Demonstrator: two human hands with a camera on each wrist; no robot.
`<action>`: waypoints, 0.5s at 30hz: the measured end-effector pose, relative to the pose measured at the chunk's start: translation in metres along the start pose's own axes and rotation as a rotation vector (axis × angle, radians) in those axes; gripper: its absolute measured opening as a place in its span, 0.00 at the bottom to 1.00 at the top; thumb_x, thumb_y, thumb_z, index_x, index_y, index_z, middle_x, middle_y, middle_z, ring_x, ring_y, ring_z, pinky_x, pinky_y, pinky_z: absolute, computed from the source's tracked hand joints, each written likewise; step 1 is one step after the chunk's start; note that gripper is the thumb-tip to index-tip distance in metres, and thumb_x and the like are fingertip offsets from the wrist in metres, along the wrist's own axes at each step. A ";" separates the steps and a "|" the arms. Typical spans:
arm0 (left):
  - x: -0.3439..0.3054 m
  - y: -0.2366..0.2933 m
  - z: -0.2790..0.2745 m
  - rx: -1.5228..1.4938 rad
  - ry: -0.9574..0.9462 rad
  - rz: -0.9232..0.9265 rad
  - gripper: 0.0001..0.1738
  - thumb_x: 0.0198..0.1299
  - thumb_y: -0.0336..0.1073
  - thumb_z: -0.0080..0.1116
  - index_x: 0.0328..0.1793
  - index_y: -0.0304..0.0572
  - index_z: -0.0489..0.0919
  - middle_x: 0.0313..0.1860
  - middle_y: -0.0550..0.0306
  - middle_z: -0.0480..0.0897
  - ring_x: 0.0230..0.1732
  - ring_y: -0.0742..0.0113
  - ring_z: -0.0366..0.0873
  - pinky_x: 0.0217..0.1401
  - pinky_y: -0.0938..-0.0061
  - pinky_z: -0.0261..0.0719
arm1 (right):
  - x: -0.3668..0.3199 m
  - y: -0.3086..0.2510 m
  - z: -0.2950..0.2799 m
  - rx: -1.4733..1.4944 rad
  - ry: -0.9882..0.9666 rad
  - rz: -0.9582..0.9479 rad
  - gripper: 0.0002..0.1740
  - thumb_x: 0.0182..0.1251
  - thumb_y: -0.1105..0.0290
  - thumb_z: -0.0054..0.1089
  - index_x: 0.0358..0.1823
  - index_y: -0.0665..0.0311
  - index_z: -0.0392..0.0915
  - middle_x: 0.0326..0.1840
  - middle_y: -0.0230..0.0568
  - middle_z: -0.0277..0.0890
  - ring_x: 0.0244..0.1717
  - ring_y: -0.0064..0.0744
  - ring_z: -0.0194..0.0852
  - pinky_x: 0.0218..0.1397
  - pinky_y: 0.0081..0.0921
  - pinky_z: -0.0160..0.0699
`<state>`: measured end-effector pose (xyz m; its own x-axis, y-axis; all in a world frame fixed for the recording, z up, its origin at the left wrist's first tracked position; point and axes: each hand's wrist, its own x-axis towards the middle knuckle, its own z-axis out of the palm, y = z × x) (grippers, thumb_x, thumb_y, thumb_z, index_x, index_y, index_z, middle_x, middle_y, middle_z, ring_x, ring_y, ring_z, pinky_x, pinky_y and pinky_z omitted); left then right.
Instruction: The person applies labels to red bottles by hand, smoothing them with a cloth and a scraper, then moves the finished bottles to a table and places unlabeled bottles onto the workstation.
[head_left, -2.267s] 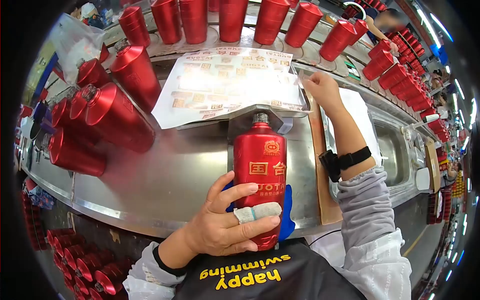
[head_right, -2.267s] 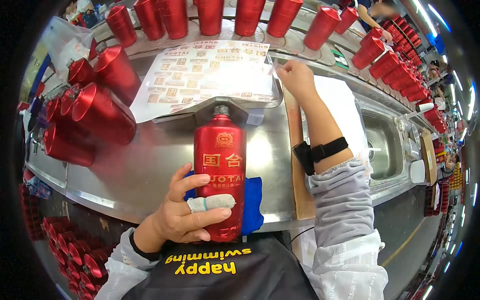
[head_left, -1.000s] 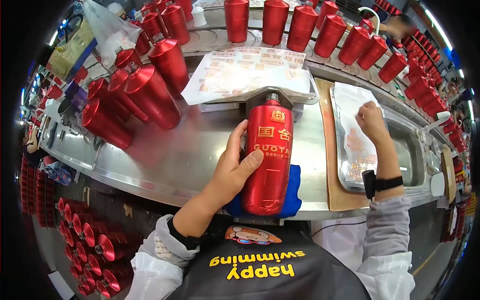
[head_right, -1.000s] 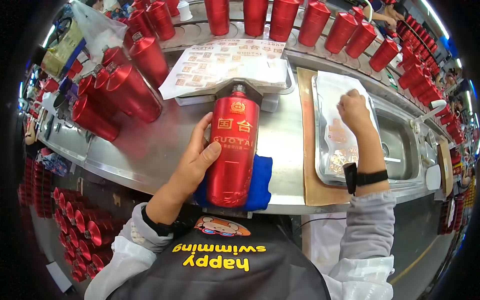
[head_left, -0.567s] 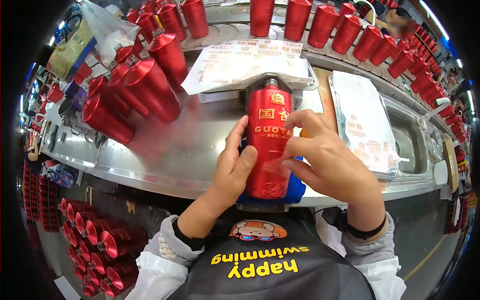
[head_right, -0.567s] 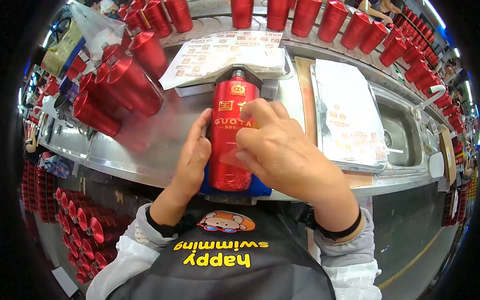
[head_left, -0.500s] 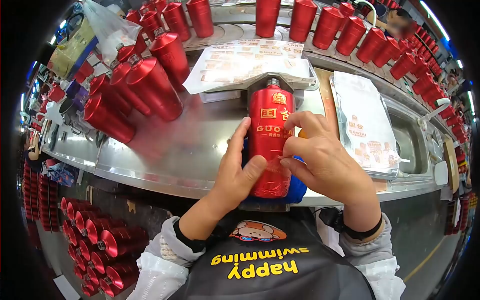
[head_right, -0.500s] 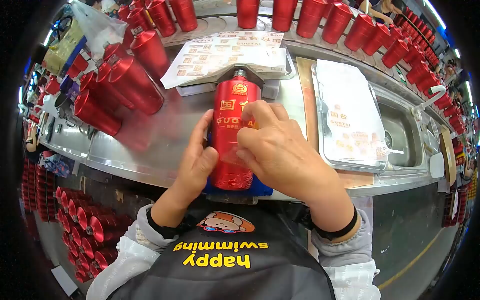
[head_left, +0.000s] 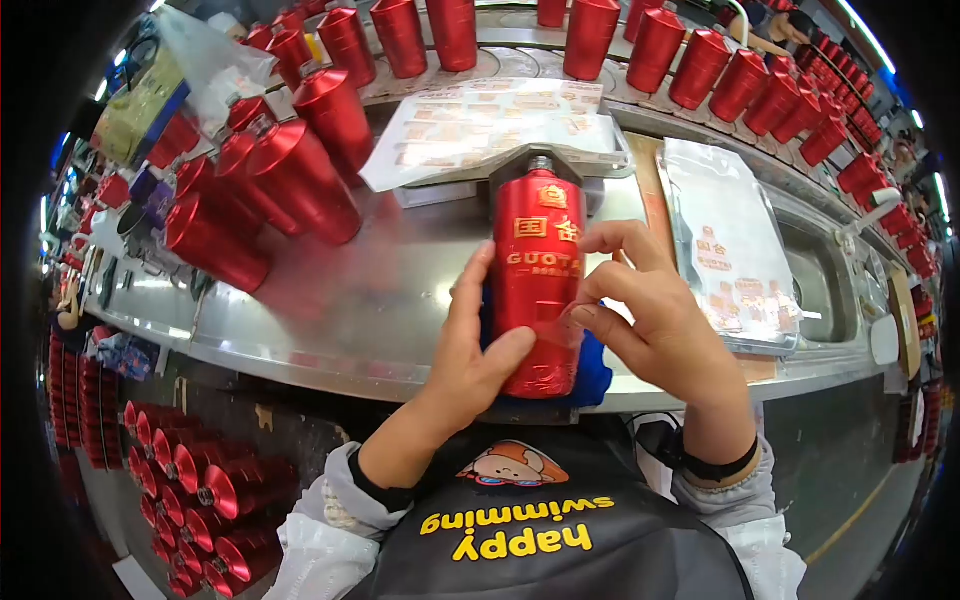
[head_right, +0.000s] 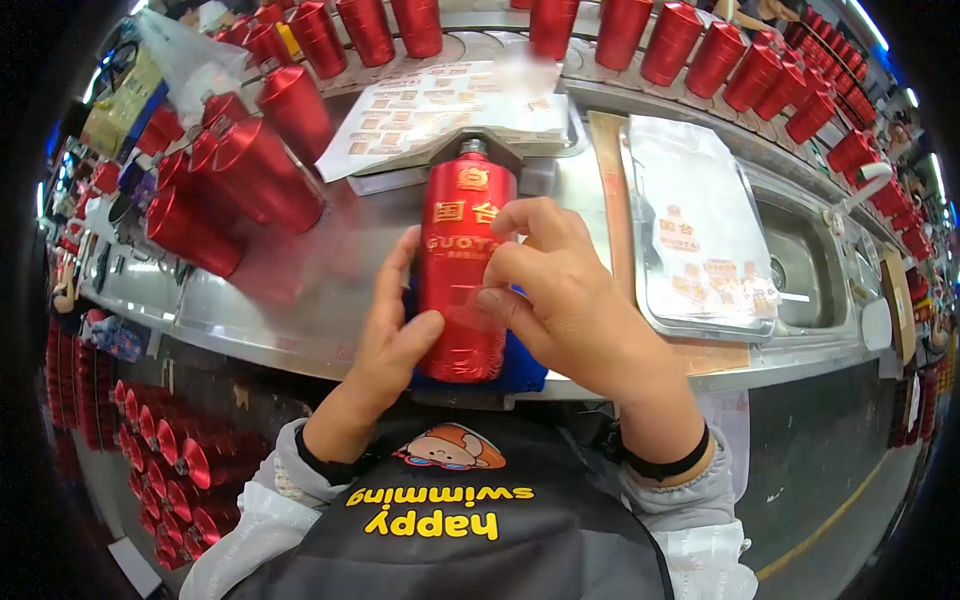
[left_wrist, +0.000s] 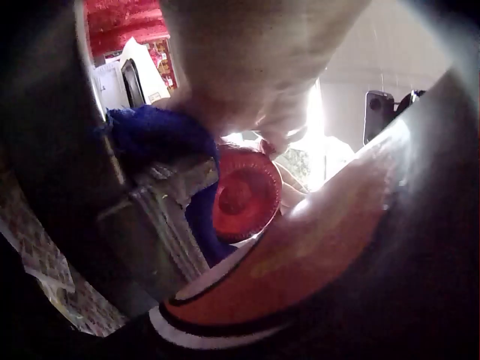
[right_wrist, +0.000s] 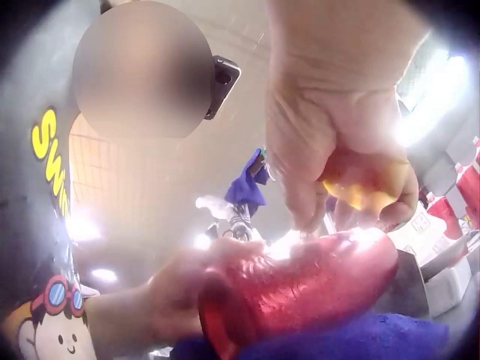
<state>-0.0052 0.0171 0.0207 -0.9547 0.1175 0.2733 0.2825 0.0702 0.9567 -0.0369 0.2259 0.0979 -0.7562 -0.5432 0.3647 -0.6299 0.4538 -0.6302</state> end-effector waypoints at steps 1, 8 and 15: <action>0.001 -0.001 0.001 -0.097 0.010 -0.024 0.46 0.64 0.43 0.59 0.79 0.27 0.49 0.75 0.37 0.59 0.76 0.50 0.58 0.78 0.62 0.52 | 0.000 0.005 -0.011 -0.008 -0.008 -0.015 0.06 0.61 0.77 0.65 0.35 0.65 0.75 0.56 0.49 0.68 0.59 0.46 0.68 0.61 0.35 0.67; 0.001 -0.001 0.002 -0.124 -0.049 -0.025 0.41 0.71 0.44 0.51 0.80 0.28 0.48 0.77 0.40 0.57 0.76 0.56 0.58 0.77 0.65 0.54 | 0.009 0.190 -0.113 -0.548 -0.023 0.509 0.11 0.61 0.64 0.66 0.34 0.65 0.80 0.50 0.50 0.71 0.52 0.46 0.71 0.56 0.36 0.72; 0.003 -0.007 -0.004 -0.007 -0.071 0.003 0.42 0.70 0.46 0.52 0.80 0.29 0.48 0.75 0.39 0.61 0.75 0.55 0.60 0.77 0.63 0.55 | 0.008 0.312 -0.106 -0.890 -0.006 0.711 0.11 0.58 0.62 0.66 0.35 0.61 0.83 0.50 0.54 0.74 0.52 0.53 0.74 0.56 0.43 0.76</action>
<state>-0.0104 0.0132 0.0155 -0.9449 0.1877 0.2682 0.2840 0.0625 0.9568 -0.2589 0.4382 -0.0231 -0.9929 0.0351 0.1139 0.0374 0.9991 0.0180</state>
